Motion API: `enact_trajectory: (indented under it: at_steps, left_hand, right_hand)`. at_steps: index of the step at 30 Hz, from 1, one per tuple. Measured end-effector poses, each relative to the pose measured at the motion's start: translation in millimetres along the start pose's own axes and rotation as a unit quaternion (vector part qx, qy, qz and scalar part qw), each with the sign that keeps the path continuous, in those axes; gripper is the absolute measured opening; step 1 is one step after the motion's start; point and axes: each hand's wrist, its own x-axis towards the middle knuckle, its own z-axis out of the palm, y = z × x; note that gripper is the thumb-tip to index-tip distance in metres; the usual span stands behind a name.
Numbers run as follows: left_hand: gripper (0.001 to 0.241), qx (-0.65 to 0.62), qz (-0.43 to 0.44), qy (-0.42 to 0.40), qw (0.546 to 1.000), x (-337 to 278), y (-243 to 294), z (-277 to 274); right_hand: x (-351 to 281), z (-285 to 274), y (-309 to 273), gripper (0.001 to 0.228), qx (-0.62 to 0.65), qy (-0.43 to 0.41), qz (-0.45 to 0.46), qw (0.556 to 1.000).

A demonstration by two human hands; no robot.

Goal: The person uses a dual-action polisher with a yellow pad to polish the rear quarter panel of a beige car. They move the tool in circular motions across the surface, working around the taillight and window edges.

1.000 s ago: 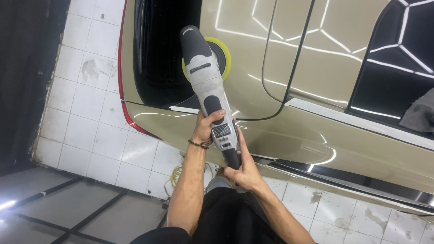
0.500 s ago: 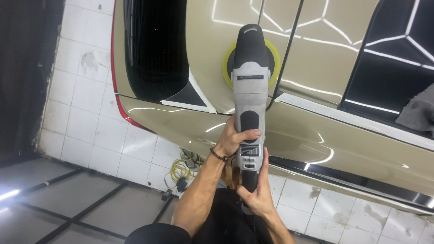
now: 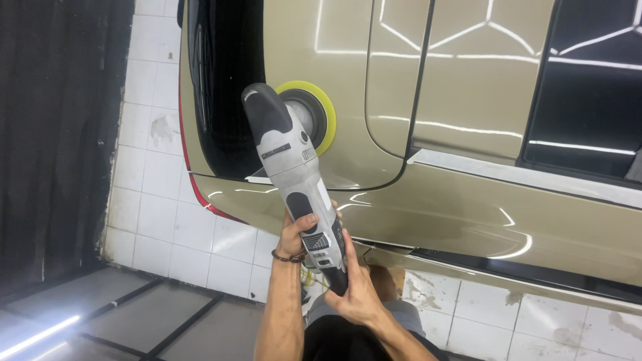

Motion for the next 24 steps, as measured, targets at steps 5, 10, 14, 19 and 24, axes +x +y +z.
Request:
enact_trajectory:
  at_steps: [5,10,14,19,24]
  left_hand:
    - [0.045,0.009,0.013,-0.019,1.0,-11,-1,-18]
    - [0.045,0.033,0.024,-0.02,0.999,-19,8,-45]
    - [0.051,0.008,0.009,-0.016,1.0,-36,5,-78]
    - [0.056,-0.007,-0.01,-0.041,0.999,-49,3,-91]
    - [0.055,0.019,0.017,-0.065,0.998,-50,-1,-75]
  right_hand:
    - [7,17,25,0.113,0.007,-0.021,-0.036,0.999]
    - [22,40,32,0.114,0.018,-0.038,-0.015,0.999]
    - [27,64,52,0.111,0.026,-0.045,-0.066,0.996]
    - [24,82,72,0.109,0.014,-0.047,-0.09,0.995]
    - [13,93,108,0.106,0.014,-0.018,-0.1,0.995]
